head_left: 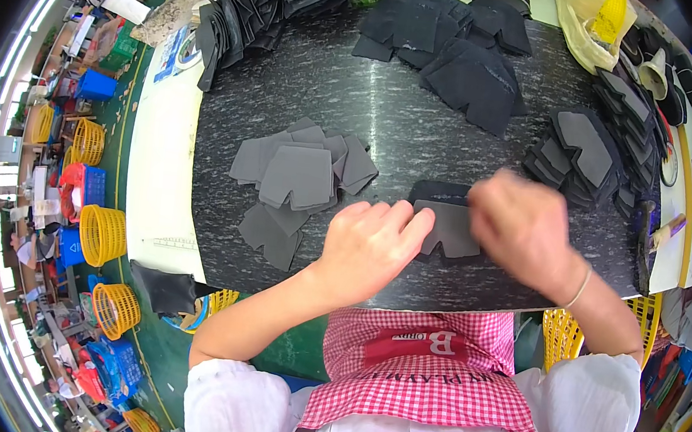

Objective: The person picks up dark gray fabric shoe components from a blue basket and stacks them on a work surface, occasionally handling a bundle of the same items and moving a red bag of components.

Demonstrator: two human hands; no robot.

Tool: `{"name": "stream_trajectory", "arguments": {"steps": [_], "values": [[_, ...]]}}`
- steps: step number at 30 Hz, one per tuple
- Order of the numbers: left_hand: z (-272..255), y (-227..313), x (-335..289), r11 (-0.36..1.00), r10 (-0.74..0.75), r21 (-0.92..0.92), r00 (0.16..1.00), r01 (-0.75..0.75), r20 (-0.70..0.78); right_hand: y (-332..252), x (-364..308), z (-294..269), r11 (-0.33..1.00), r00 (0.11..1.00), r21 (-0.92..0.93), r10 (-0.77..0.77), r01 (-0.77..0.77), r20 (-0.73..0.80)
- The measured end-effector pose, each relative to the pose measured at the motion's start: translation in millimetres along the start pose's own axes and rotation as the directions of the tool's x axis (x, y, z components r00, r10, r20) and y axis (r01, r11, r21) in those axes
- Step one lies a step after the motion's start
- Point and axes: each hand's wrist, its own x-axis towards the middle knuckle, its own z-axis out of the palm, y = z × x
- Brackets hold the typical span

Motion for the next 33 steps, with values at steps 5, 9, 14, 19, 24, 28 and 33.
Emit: {"name": "stream_trajectory", "arguments": {"steps": [5, 9, 14, 19, 24, 28, 33], "values": [[-8.6, 4.0, 9.3, 0.992, 0.035, 0.125, 0.999, -0.034, -0.002, 49.9, 44.1, 9.4, 0.960, 0.967, -0.280, -0.092, 0.023, -0.237], [-5.4, -9.3, 19.9, 0.979, 0.105, -0.160, 0.985, -0.127, -0.138, 53.4, 35.2, 12.5, 0.999, 0.993, -0.035, 0.000, -0.004, -0.114], [20.3, -4.9, 85.7, 0.994, 0.069, -0.093, 0.997, -0.065, 0.034, 52.7, 50.4, -30.1, 0.786, 0.878, 0.432, 0.478, -0.442, 0.028], [-4.2, -41.1, 76.4, 0.890, -0.014, -0.456, 1.000, 0.011, -0.004, -11.5, -3.7, -59.7, 0.990, 0.985, -0.142, -0.021, -0.004, -0.169], [-83.3, -84.0, 14.0, 0.934, -0.309, -0.242, 0.936, 0.264, -0.171, -29.8, -7.1, -18.5, 0.981, 0.981, 0.144, -0.151, 0.133, 0.121], [-79.0, -81.9, -40.2, 0.872, -0.417, -0.286, 0.909, 0.397, -0.009, -37.7, 54.3, 2.4, 0.916, 0.981, 0.354, -0.190, 0.189, -0.033], [-62.4, -79.5, -46.1, 0.914, -0.380, -0.186, 0.921, 0.360, -0.082, -52.4, 120.6, 82.4, 0.912, 0.946, 0.252, -0.310, 0.323, -0.093]]}}
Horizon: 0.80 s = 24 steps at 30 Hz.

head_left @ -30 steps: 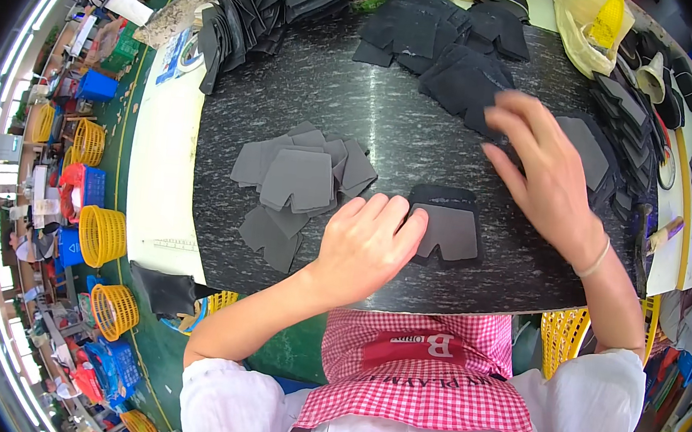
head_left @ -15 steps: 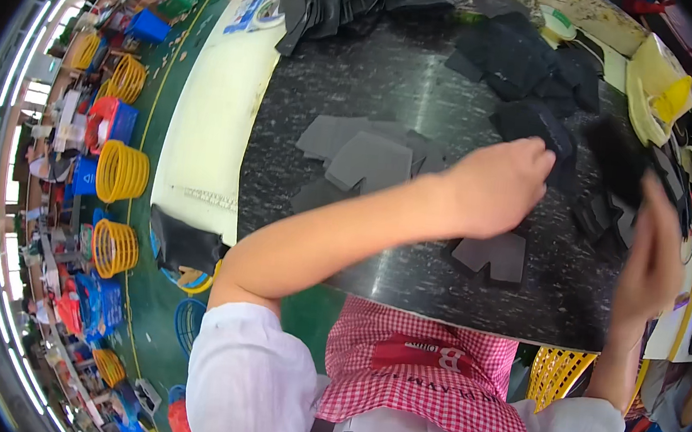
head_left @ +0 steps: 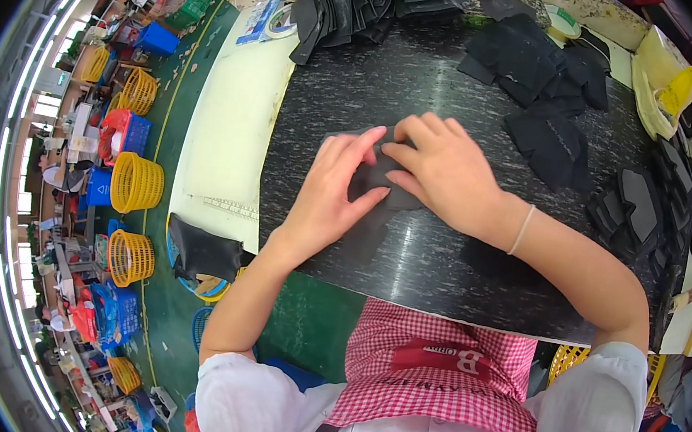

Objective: The person picks up dark gray fabric shoe components from a blue basket and stacks them on a work surface, occasionally handling a bundle of the same items and moving a red bag of components.

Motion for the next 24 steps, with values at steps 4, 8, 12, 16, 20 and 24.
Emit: {"name": "stream_trajectory", "arguments": {"steps": [4, 8, 12, 16, 20, 24], "values": [[-0.4, -1.0, -3.4, 0.998, -0.057, -0.024, 0.998, 0.057, 0.015, 0.0, 0.2, 8.6, 1.000, 1.000, -0.024, -0.012, 0.012, 0.015], [4.1, -9.9, -3.9, 0.992, 0.107, -0.060, 0.993, -0.110, -0.045, 3.0, 7.6, 10.2, 0.918, 0.977, 0.336, 0.209, -0.210, 0.040], [1.9, -13.2, -6.7, 0.998, 0.026, -0.064, 1.000, -0.027, -0.015, -0.6, 21.2, 3.7, 0.715, 0.836, 0.436, 0.430, -0.546, 0.341], [0.9, -16.9, -4.1, 0.993, 0.046, -0.111, 0.998, -0.041, 0.043, -11.6, -0.5, -16.8, 0.936, 0.990, 0.336, 0.068, -0.106, 0.124], [-15.4, -3.2, -7.3, 0.990, 0.129, 0.054, 0.989, -0.133, 0.076, -18.1, -34.5, -79.9, 0.630, 0.985, 0.764, 0.170, -0.139, 0.039], [5.6, 41.8, 1.2, 0.974, 0.171, -0.152, 0.985, -0.169, -0.001, -21.7, -87.3, -94.6, 0.598, 0.855, 0.641, 0.483, -0.481, 0.191]]}}
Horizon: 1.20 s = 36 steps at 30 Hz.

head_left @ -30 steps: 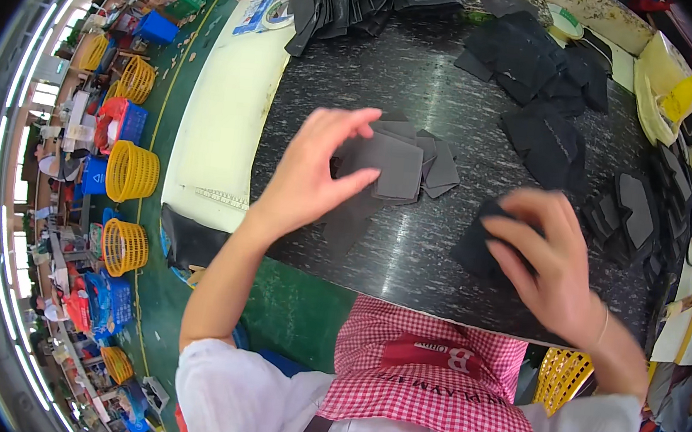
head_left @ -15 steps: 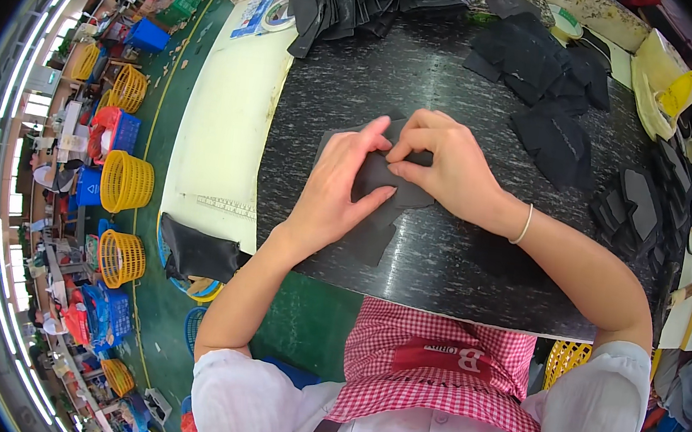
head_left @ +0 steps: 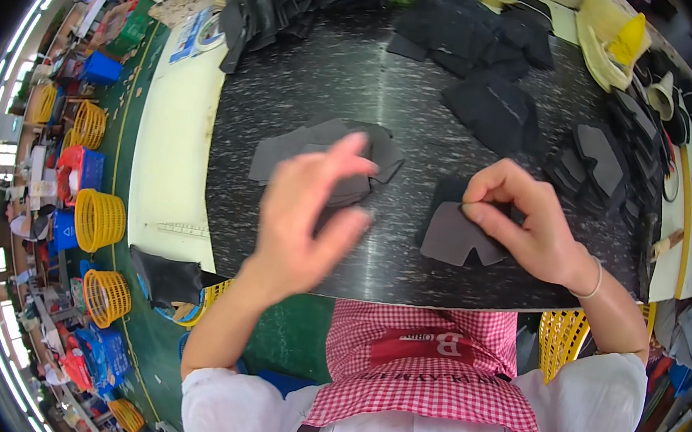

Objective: The person picks up dark gray fabric shoe components from a blue basket and stacks them on a work surface, occasionally handling a bundle of the same items and moving a red bag of components.

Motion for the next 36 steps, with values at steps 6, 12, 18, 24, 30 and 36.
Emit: {"name": "stream_trajectory", "arguments": {"steps": [6, 12, 18, 24, 30, 36], "values": [[56.8, 31.7, 11.4, 0.823, -0.263, -0.432, 0.921, 0.369, 0.287, 5.9, -23.8, -4.2, 0.956, 0.986, -0.244, 0.154, -0.165, -0.063], [60.0, 31.3, 18.6, 0.819, -0.335, -0.329, 0.858, 0.469, 0.389, 16.9, -27.4, -2.9, 0.923, 0.991, -0.363, 0.118, -0.130, -0.055], [70.0, 30.8, 17.4, 0.934, -0.267, -0.132, 0.894, 0.332, 0.361, 26.2, -20.0, -0.3, 0.584, 0.986, -0.809, -0.163, 0.063, -0.041], [76.2, 26.8, 16.1, 0.997, 0.048, 0.057, 0.981, -0.059, 0.188, 42.1, 29.7, -50.9, 0.299, 0.856, -0.932, -0.516, 0.206, 0.024], [54.0, 18.7, 61.7, 0.984, 0.165, 0.060, 0.982, -0.171, 0.087, 47.9, 28.2, -47.6, 0.584, 0.938, -0.800, -0.337, 0.141, -0.081], [93.9, -13.0, 111.4, 0.922, 0.360, 0.063, 0.906, -0.382, 0.222, 12.8, 28.4, -71.9, 0.889, 0.837, -0.446, -0.164, -0.104, -0.522]]}}
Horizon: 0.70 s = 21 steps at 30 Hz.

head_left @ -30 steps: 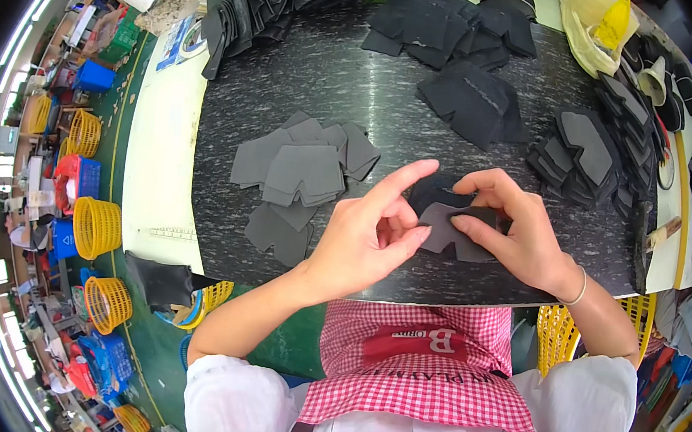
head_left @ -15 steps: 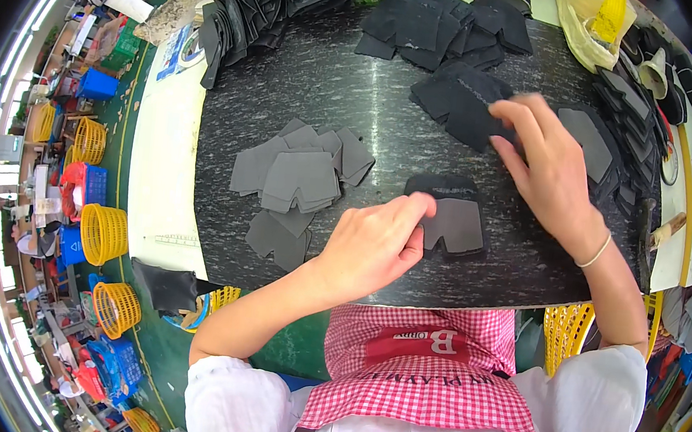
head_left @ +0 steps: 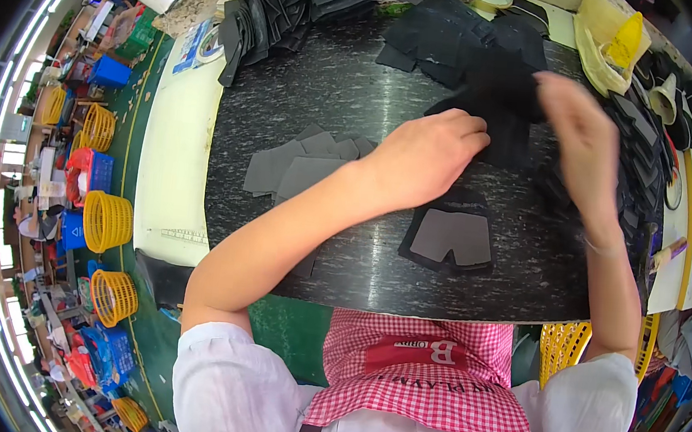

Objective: The person picks up dark gray fabric shoe components from a blue basket and stacks them on a work surface, occasionally handling a bundle of the same items and moving a red bag of components.

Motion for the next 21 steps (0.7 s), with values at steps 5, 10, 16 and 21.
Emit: {"name": "stream_trajectory", "arguments": {"steps": [5, 10, 16, 21], "values": [[-48.8, -22.7, -25.7, 0.957, -0.118, -0.273, 0.992, 0.099, -0.054, -15.6, -70.9, 1.7, 0.785, 0.727, -0.079, -0.525, 0.615, 0.443], [-105.6, -9.8, -88.5, 0.782, -0.571, -0.330, 0.820, 0.529, -0.039, -32.0, -79.1, 7.1, 0.895, 0.714, 0.013, -0.364, 0.445, 0.599], [-89.4, 11.6, -147.6, 0.851, -0.515, 0.096, 0.856, 0.517, -0.042, -55.6, -25.6, 107.5, 0.818, 0.716, 0.072, -0.539, 0.571, 0.443], [-83.9, 8.8, -148.8, 0.857, -0.492, 0.126, 0.867, 0.499, -0.084, -49.0, -13.1, 145.4, 0.763, 0.659, 0.103, -0.610, 0.638, 0.441]]}}
